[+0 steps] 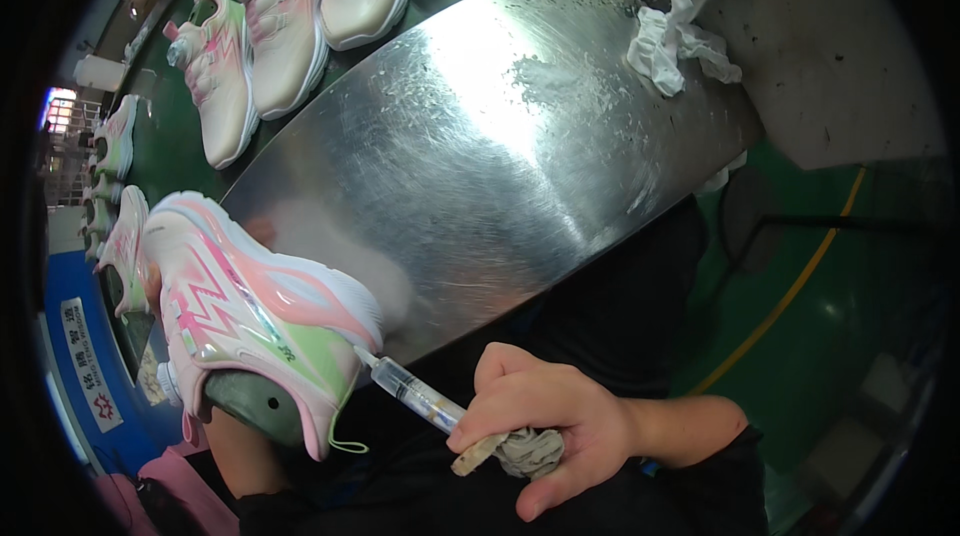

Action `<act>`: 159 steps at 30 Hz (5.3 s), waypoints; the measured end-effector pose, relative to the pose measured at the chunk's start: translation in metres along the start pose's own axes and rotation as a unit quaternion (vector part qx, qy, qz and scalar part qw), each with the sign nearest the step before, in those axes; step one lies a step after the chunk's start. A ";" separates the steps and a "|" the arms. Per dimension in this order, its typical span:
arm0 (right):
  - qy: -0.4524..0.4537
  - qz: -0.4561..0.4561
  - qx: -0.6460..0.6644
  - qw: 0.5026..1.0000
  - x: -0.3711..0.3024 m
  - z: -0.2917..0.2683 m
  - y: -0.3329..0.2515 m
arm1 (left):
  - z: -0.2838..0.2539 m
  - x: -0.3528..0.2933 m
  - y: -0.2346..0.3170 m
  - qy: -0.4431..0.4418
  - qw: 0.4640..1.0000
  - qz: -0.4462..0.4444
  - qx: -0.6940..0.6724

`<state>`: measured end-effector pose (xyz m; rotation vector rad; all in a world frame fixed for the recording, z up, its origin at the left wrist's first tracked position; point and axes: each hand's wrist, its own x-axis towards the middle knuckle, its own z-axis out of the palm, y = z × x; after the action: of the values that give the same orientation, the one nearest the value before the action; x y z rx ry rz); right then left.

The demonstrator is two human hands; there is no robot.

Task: The person takes shoes from a conveyor belt, applies liquid along the edges of the soles using a syringe, and places the shoes back onto the conveyor belt.

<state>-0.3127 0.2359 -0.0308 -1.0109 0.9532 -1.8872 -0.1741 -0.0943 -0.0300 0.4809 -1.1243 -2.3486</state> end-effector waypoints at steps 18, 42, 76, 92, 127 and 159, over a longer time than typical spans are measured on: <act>0.002 -0.035 -0.112 0.993 0.023 0.020 0.018 | -0.047 -0.145 0.057 0.094 0.959 -0.078 0.257; -0.040 0.066 -0.149 0.986 0.027 0.055 -0.047 | 0.045 -0.185 -0.041 0.026 0.911 -0.394 -0.119; -0.078 -0.038 -0.527 0.845 -0.012 0.065 -0.139 | 0.143 -0.079 -0.093 -0.107 0.895 -0.306 -0.307; -0.046 -0.118 -0.690 0.712 -0.016 0.071 -0.103 | 0.132 -0.085 -0.097 -0.148 0.872 -0.319 -0.340; 0.043 -0.068 -0.615 0.784 0.083 -0.019 -0.017 | -0.039 -0.033 0.076 0.082 0.988 -0.004 0.134; 0.052 -0.030 -0.629 0.775 0.076 -0.012 -0.019 | -0.194 0.029 0.165 0.269 0.877 0.171 0.359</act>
<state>-0.3574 0.1803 0.0039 -1.6412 2.3910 -1.1592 -0.0541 -0.3208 -0.0183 1.0147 -1.5985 -1.3039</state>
